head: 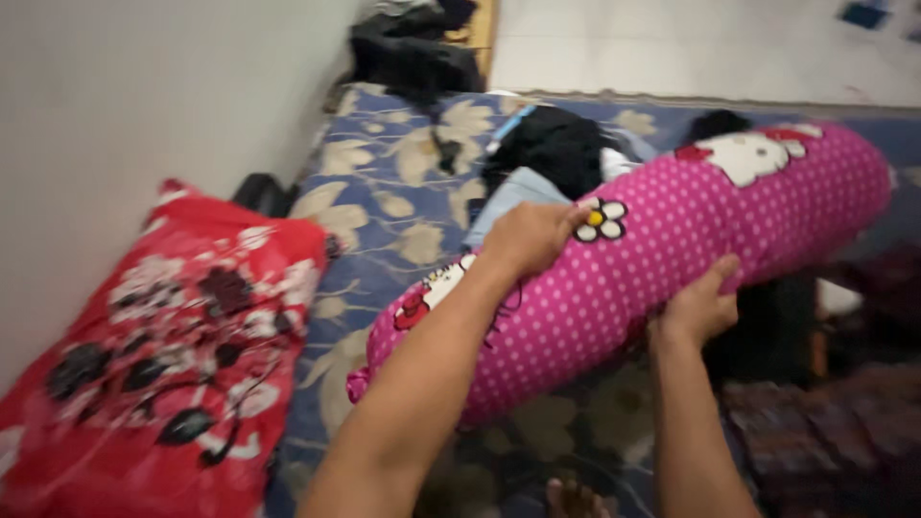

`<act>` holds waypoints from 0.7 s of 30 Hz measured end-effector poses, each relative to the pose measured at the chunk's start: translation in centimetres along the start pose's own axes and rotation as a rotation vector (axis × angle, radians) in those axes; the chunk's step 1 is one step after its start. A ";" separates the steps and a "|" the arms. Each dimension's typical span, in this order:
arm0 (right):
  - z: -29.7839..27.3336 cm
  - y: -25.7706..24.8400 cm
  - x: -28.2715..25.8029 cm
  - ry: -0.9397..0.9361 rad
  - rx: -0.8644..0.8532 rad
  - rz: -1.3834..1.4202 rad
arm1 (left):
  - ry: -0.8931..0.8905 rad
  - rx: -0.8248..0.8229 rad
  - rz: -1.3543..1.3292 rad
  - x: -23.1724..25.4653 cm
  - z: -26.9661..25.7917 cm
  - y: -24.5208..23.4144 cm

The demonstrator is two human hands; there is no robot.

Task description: The person arranges pillows and a body pillow on a bed, then folds and places several pieces of clothing and a scarf on the bed. The person also moves a book and a backpack to the bed.

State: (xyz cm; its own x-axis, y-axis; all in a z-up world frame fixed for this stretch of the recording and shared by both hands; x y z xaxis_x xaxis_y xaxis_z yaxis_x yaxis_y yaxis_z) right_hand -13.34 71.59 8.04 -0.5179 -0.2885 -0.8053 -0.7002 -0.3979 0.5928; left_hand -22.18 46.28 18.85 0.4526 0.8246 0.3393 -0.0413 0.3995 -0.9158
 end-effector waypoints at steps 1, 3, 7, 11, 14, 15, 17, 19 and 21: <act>-0.7 2.7 0.8 0.015 -0.028 -0.041 | -0.059 0.034 0.006 -2.2 -0.2 -1.9; -2.8 7.7 2.2 0.016 -0.104 -0.109 | -0.164 0.071 0.016 -6.5 -1.1 -5.2; -7.6 16.9 6.7 0.059 -0.234 -0.168 | -0.338 0.117 0.065 -14.8 -3.1 -10.6; -12.8 24.5 12.8 0.162 -0.364 -0.188 | -0.472 0.158 0.118 -22.6 -5.4 -13.9; -16.2 28.7 17.5 0.224 -0.414 -0.300 | -0.521 0.244 0.167 -27.4 -7.0 -16.3; -17.2 30.1 18.7 0.231 -0.451 -0.304 | -0.582 0.235 0.134 -29.0 -7.6 -16.7; -19.3 32.4 20.8 0.245 -0.521 -0.313 | -0.701 0.217 0.064 -31.8 -9.0 -17.4; -21.0 33.8 22.6 0.261 -0.532 -0.436 | -0.733 0.185 0.128 -33.6 -10.0 -18.3; -22.4 35.2 23.9 0.293 -0.558 -0.442 | -0.772 0.164 0.157 -35.2 -10.4 -19.0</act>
State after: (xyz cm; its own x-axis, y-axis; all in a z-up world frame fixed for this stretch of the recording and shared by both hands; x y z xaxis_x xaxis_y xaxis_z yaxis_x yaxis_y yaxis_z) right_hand -39.36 31.13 9.60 -0.0417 -0.1890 -0.9811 -0.4199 -0.8877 0.1888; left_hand -28.07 5.52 22.06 -0.3101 0.8964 0.3167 -0.2107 0.2600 -0.9423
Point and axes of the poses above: each hand's wrist, its own z-axis towards the middle knuckle, its own y-axis out of the palm, x = y × z, the point moved 8 cm from there along z, towards the middle knuckle, and after that the axes turned 12 degrees about z, right-handed, at the moved point
